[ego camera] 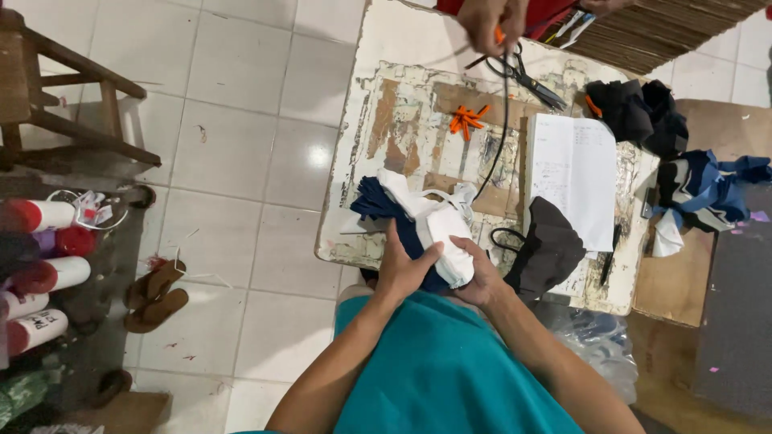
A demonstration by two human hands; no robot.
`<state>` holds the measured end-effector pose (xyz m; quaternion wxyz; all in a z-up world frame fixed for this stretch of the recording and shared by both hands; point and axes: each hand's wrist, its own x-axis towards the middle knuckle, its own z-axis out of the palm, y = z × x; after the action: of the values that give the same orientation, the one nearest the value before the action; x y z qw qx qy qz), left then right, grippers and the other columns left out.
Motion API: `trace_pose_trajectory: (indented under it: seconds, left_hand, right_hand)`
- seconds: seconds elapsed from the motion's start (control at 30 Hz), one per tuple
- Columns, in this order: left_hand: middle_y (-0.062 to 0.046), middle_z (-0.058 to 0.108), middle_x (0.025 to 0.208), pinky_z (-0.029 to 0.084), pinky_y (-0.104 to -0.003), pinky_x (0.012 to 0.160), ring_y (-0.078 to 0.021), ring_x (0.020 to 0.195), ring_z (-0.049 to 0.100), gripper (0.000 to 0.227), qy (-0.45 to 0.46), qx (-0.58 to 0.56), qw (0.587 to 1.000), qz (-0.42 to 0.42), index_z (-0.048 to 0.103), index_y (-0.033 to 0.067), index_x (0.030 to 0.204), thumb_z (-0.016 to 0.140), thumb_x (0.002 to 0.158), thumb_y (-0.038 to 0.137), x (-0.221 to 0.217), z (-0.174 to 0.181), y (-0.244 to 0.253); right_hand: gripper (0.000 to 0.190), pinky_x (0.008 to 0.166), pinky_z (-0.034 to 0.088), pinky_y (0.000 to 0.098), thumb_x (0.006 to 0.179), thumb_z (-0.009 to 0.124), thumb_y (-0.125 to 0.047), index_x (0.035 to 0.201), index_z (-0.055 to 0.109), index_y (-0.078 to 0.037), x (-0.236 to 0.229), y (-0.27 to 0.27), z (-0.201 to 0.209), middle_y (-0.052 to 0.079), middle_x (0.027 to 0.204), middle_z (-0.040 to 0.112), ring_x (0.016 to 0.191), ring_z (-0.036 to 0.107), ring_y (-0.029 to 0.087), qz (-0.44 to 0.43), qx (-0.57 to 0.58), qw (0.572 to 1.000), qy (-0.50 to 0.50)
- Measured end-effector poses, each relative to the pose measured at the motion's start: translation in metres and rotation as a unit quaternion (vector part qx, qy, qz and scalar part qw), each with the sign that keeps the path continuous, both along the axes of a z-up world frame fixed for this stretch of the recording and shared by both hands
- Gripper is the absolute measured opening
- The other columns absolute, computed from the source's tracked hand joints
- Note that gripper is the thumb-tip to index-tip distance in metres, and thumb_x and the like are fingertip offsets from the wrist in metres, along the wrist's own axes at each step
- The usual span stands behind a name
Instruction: The person assembles a shoe by inserting a black insole into a blue and white shoe upper, then threading a white lace through the eyelets. They also handle a black fabric piece and mark an orange plastic piece on a dark board with a pen before returning to the shoe.
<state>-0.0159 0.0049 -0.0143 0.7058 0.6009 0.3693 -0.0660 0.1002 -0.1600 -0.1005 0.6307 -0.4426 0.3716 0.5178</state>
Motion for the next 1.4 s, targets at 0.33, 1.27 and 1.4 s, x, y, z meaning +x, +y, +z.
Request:
trace_pose_trajectory:
  seconds: [0.33, 1.27, 1.4]
  left_hand:
    - [-0.042, 0.001, 0.161, 0.046, -0.054, 0.108, -0.043, 0.136, 0.049, 0.106, 0.025, -0.287, 0.942, 0.173, 0.006, -0.0153, 0.159, 0.062, 0.103, 0.055, -0.008, -0.086, 0.015]
    - [-0.038, 0.048, 0.138, 0.052, -0.073, 0.077, -0.0542, 0.122, 0.057, 0.082, -0.058, -0.333, 0.89, 0.305, 0.05, -0.0178, 0.137, 0.083, 0.087, 0.037, 0.03, -0.038, 0.022]
    - [-0.028, 0.062, 0.114, 0.054, -0.071, 0.071, -0.0424, 0.097, 0.065, 0.062, -0.052, -0.353, 0.873, 0.333, 0.062, -0.0124, 0.123, 0.083, 0.084, 0.031, 0.042, -0.063, 0.014]
  right_hand:
    - [0.037, 0.08, 0.063, 0.0464, 0.083, 0.076, -0.029, 0.105, 0.075, 0.0, 0.019, -0.001, 0.049, 0.026, 0.102, 0.077, 0.089, 0.078, 0.034, 0.021, -0.002, 1.0, -0.008]
    - [0.053, 0.084, 0.057, 0.0632, 0.082, 0.071, -0.054, 0.104, 0.077, -0.006, 0.079, -0.106, -0.057, 0.02, 0.099, 0.078, 0.088, 0.078, 0.03, 0.071, 0.015, 0.995, 0.072]
    - [0.04, 0.068, 0.061, 0.0396, 0.086, 0.073, -0.037, 0.103, 0.076, -0.001, 0.056, -0.039, 0.049, 0.024, 0.097, 0.078, 0.08, 0.078, 0.028, 0.121, 0.076, 0.99, -0.01]
